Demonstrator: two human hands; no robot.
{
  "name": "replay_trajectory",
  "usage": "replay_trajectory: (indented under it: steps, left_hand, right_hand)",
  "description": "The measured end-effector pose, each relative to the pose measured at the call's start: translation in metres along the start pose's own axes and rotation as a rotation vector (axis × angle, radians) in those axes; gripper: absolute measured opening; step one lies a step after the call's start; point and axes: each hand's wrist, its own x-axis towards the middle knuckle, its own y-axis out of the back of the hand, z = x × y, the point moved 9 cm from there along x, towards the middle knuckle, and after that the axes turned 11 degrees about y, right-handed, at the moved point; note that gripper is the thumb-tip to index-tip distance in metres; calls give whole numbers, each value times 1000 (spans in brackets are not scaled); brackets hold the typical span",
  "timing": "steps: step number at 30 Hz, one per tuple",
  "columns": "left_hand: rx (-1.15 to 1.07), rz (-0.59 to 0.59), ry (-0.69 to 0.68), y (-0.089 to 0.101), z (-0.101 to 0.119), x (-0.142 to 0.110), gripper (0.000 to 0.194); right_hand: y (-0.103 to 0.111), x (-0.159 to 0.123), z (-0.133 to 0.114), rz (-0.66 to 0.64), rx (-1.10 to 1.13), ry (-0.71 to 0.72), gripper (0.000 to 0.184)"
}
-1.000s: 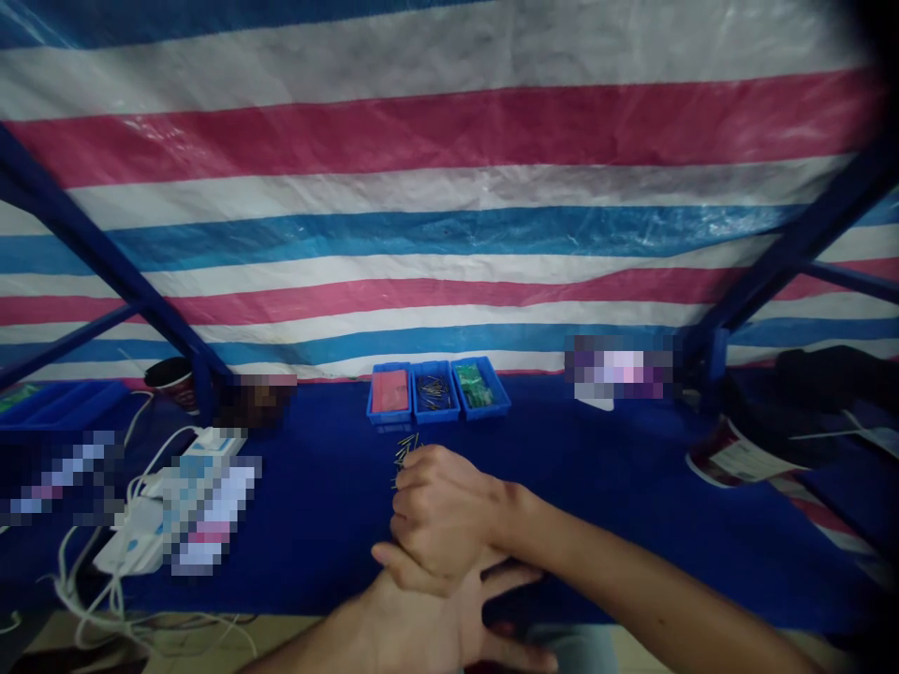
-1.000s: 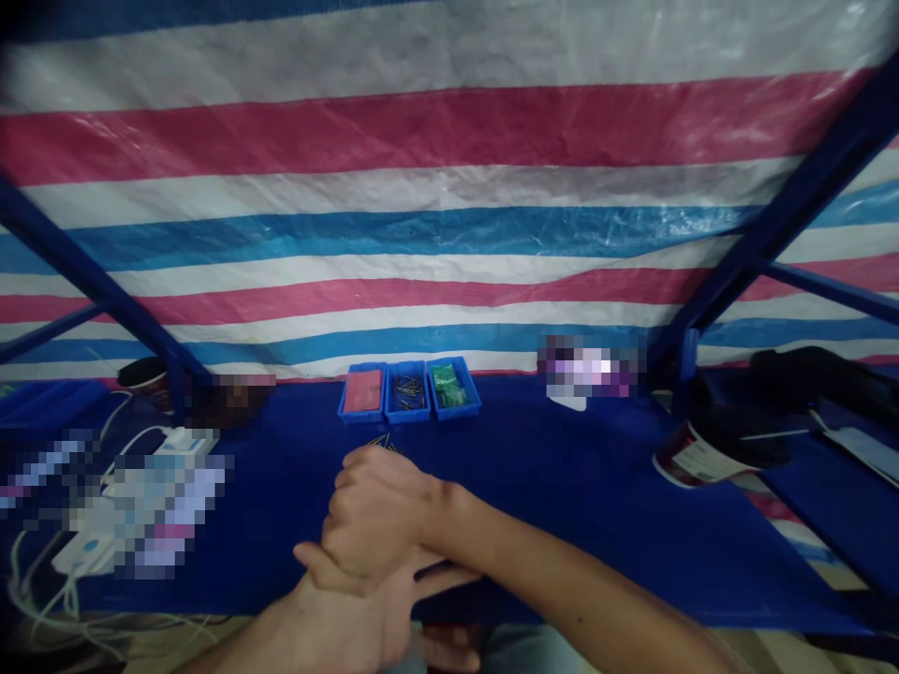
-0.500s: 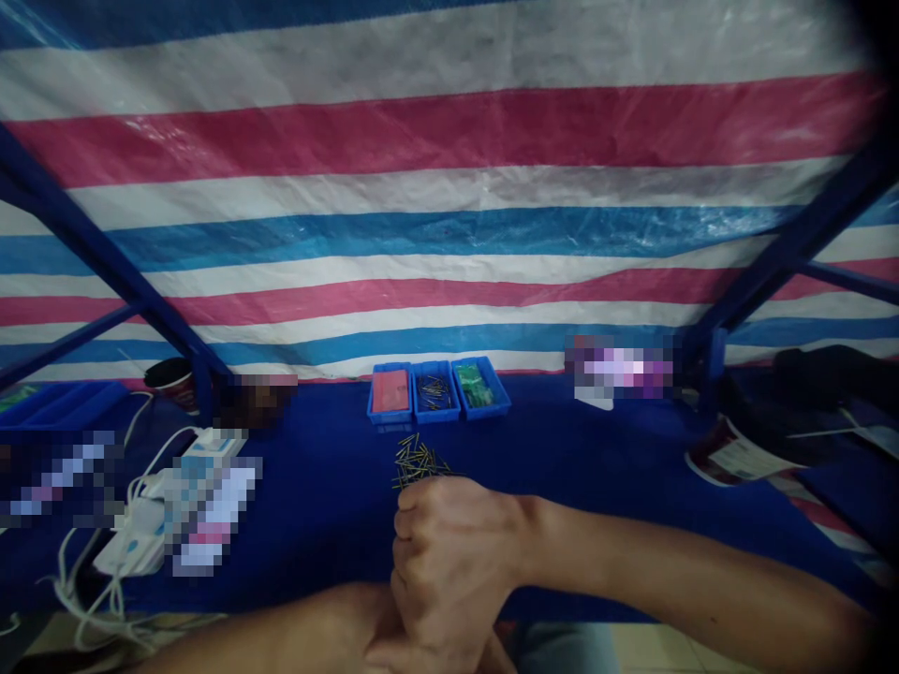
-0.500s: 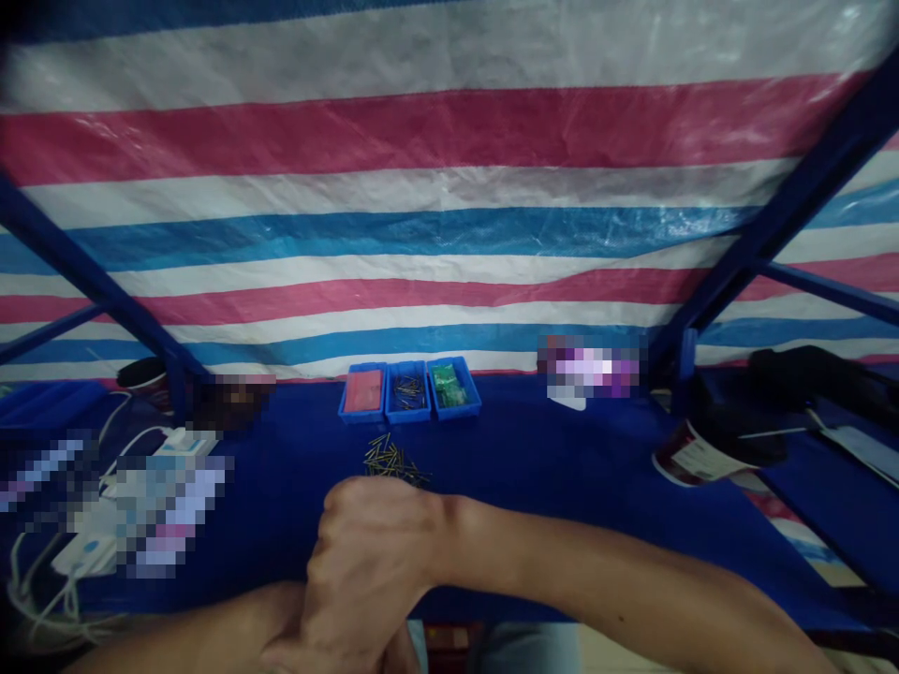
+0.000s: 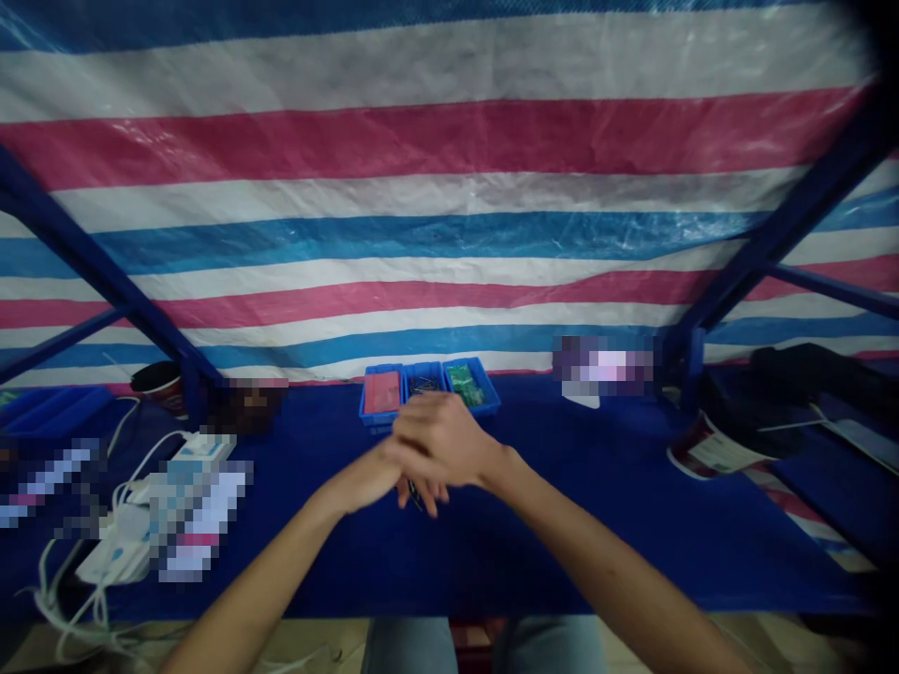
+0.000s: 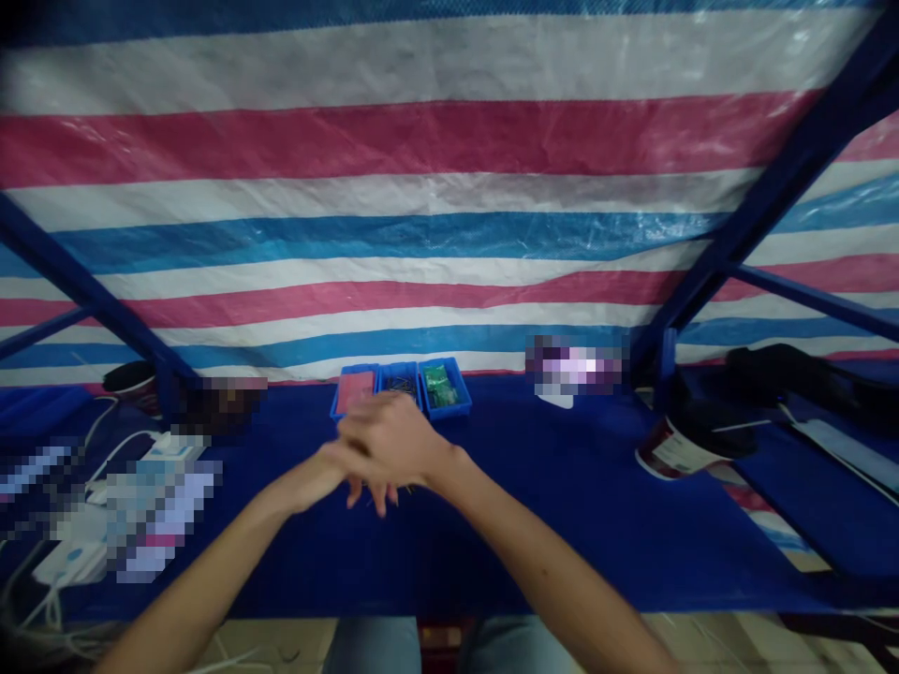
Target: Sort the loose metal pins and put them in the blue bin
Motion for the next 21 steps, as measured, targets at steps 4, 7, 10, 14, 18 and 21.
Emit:
replay_trajectory:
  steps: [4,7,10,14,18,21]
  left_hand:
    - [354,189,-3,27,15,28,49]
    - [522,349,-124,43,12,32,48]
    - [516,377,-203,45,-6,34,47]
    - [409,533,-238,53,-32,30,41]
    - [352,637,-227,56,-52,22,37]
    - [350,617,-229,50,-59,20,36]
  right_hand:
    - [-26,-68,80,65,45,-488,50]
    - [-52,-115,100,65,107,-696,46]
    - [-70,-139,102,56,178,-778,34]
    - [-86,-157,105,-8,203,-833,28]
    - [-93,-174,111,-44,221,-877,29]
    - [-99,-181,112,-73,228,-901,27]
